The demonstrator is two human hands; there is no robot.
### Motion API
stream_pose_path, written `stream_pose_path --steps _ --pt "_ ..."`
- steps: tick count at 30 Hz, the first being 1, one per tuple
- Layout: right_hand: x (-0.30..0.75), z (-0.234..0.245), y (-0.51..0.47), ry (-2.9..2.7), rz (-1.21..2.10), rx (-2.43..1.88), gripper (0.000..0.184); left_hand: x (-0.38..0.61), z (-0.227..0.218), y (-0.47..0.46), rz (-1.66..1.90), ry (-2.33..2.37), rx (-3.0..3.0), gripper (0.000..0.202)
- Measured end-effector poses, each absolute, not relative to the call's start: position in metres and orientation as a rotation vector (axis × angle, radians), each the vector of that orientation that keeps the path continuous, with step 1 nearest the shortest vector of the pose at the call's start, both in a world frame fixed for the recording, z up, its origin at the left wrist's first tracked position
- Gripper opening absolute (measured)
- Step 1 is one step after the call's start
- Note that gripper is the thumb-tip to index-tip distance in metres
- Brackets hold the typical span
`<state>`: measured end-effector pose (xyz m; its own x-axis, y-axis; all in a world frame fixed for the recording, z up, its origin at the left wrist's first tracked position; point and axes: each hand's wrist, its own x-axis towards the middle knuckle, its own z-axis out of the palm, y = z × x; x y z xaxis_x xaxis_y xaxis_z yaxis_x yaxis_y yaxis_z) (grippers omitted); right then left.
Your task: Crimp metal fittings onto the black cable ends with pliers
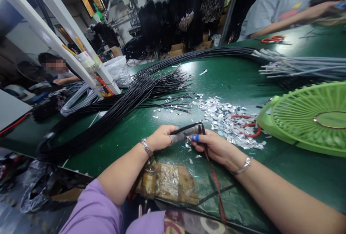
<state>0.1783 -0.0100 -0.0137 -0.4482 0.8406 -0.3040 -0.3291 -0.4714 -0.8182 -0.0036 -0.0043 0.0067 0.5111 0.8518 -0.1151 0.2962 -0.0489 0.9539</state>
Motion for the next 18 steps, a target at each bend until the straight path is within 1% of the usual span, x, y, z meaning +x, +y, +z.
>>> stream_pose_path --steps 14,18 --pt "0.1774 -0.0136 -0.0115 -0.869 2.025 -0.904 0.024 -0.0046 0.007 -0.0045 0.594 0.985 1.58 0.038" --pt "0.1771 -0.0146 -0.0117 -0.904 1.975 -0.931 0.022 -0.0042 0.0063 -0.0039 0.603 1.001 1.662 0.033"
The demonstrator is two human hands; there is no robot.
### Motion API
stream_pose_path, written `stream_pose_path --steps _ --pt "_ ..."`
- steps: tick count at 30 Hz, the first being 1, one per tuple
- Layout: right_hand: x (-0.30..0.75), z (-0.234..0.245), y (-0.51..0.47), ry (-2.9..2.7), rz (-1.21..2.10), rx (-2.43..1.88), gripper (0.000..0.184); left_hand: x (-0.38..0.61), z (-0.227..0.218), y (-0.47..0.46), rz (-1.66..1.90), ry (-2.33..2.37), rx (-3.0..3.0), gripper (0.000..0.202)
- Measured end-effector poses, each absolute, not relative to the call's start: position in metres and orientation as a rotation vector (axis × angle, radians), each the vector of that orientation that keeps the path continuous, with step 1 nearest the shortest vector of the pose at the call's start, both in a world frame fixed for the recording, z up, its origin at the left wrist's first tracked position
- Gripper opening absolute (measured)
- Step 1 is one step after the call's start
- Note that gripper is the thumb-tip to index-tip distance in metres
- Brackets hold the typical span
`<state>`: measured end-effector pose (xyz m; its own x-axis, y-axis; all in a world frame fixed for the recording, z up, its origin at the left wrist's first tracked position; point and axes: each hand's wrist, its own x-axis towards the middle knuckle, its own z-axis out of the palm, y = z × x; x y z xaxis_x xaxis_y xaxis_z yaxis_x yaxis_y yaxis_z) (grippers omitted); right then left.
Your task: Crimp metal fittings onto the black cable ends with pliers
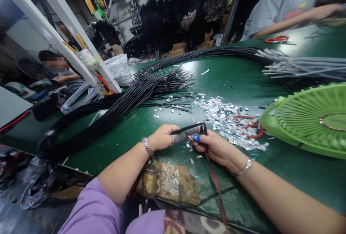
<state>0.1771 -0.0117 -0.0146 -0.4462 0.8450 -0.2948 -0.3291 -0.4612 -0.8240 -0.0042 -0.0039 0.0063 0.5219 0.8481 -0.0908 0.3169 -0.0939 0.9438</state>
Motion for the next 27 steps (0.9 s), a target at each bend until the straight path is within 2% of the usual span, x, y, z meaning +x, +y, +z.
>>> stream_pose_path --steps 6,17,22,27 --pt "0.176 -0.015 -0.013 -0.954 1.938 -0.974 0.019 -0.007 0.002 -0.002 0.522 1.075 1.846 0.025" --pt "0.176 -0.015 -0.013 -1.035 1.921 -0.992 0.022 -0.006 0.005 -0.004 0.486 1.085 1.85 0.027" --pt "0.177 -0.017 -0.015 -1.216 1.701 -1.087 0.026 -0.004 0.009 -0.006 0.506 1.09 1.812 0.025" --pt "0.177 -0.017 -0.013 -1.219 1.498 -1.132 0.032 0.0 0.012 -0.007 0.528 1.167 1.475 0.038"
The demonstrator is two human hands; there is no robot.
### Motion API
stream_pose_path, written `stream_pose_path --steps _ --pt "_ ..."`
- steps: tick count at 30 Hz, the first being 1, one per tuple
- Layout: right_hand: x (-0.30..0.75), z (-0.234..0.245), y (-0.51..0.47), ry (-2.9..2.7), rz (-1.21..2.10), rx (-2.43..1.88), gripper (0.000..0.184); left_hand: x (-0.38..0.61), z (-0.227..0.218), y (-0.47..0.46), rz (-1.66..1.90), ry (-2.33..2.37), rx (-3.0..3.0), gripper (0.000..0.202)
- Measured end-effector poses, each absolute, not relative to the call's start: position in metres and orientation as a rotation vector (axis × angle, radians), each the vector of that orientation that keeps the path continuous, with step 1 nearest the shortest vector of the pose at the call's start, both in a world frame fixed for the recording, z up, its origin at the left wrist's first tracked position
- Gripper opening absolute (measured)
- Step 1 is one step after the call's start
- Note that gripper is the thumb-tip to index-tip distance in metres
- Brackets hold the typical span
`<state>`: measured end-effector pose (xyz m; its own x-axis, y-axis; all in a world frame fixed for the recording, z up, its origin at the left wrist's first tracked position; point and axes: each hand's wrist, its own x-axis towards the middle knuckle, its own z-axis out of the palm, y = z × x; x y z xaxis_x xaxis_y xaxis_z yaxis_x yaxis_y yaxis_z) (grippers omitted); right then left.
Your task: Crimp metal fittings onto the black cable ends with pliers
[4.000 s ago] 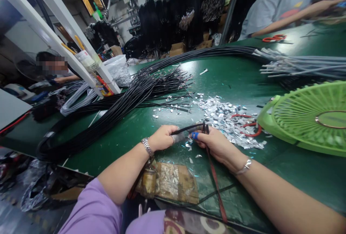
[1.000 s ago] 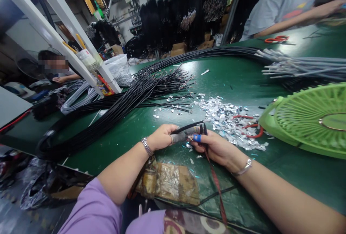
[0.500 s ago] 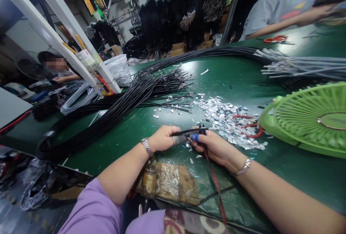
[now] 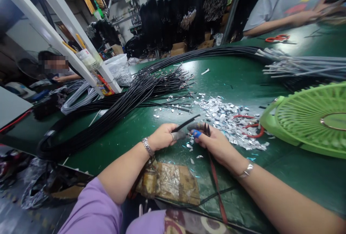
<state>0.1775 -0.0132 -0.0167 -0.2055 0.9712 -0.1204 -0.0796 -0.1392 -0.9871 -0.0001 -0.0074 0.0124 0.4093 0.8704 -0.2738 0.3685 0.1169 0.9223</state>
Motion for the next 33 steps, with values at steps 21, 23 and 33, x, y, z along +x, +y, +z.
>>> stream_pose_path --steps 21,23,33 --pt "0.174 -0.024 -0.018 -2.047 0.128 -1.115 0.025 0.005 0.011 -0.006 0.568 1.257 1.314 0.04" --pt "0.175 -0.023 -0.017 -2.053 0.139 -1.123 0.02 0.005 0.011 -0.006 0.56 1.265 1.324 0.04" --pt "0.179 -0.021 -0.017 -1.975 0.426 -1.125 0.015 0.004 0.004 -0.006 0.57 1.268 1.485 0.031"
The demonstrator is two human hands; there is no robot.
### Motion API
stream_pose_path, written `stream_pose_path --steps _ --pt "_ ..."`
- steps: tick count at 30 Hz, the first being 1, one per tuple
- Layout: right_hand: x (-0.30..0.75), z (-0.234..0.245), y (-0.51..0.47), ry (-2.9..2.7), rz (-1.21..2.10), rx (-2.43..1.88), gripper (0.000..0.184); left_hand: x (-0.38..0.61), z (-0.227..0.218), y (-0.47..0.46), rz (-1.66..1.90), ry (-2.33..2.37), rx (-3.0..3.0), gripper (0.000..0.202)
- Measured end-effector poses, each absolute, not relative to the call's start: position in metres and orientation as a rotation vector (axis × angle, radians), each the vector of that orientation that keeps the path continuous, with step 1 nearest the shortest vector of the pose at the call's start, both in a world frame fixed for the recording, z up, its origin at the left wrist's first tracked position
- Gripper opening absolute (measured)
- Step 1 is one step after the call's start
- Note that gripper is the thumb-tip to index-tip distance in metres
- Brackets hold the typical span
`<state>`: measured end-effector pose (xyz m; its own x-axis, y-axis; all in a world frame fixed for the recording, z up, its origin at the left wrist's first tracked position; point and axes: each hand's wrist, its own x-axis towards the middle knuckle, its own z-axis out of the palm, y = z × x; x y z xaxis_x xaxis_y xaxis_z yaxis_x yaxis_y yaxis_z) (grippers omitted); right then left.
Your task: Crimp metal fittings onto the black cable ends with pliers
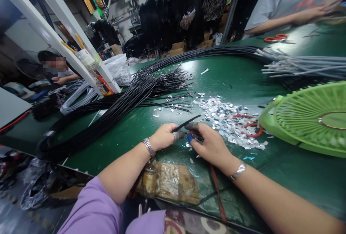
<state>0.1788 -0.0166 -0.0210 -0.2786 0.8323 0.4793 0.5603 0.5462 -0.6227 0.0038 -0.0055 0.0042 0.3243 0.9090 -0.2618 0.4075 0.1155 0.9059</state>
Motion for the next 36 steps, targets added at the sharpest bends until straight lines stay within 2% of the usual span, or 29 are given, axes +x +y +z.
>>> stream_pose_path --steps 3,8,13,17,24,29,31,36 --pt "0.178 -0.019 -0.017 -1.902 0.604 -1.141 0.012 0.003 0.002 -0.005 0.587 1.229 1.55 0.026" --pt "0.172 -0.018 -0.016 -1.533 1.093 -1.171 0.011 0.002 0.006 -0.006 0.52 1.193 1.546 0.026" --pt "0.173 -0.018 -0.011 -1.119 1.377 -1.11 0.027 0.001 0.012 -0.007 0.456 1.212 1.351 0.032" --pt "0.179 -0.015 -0.01 -1.122 1.601 -1.029 0.037 0.0 0.016 -0.007 0.51 1.187 1.288 0.037" --pt "0.175 -0.016 -0.013 -1.299 1.392 -1.065 0.038 0.0 0.008 -0.006 0.388 1.258 1.451 0.027" --pt "0.169 -0.019 -0.012 -1.097 1.39 -1.098 0.032 -0.002 0.008 -0.011 0.553 1.262 2.117 0.016" --pt "0.168 -0.019 -0.011 -0.997 1.418 -1.078 0.031 -0.003 0.01 -0.013 0.507 1.294 2.361 0.011" --pt "0.173 -0.017 -0.005 -0.938 1.407 -1.125 0.03 -0.01 0.019 -0.014 0.452 1.41 2.46 0.014"
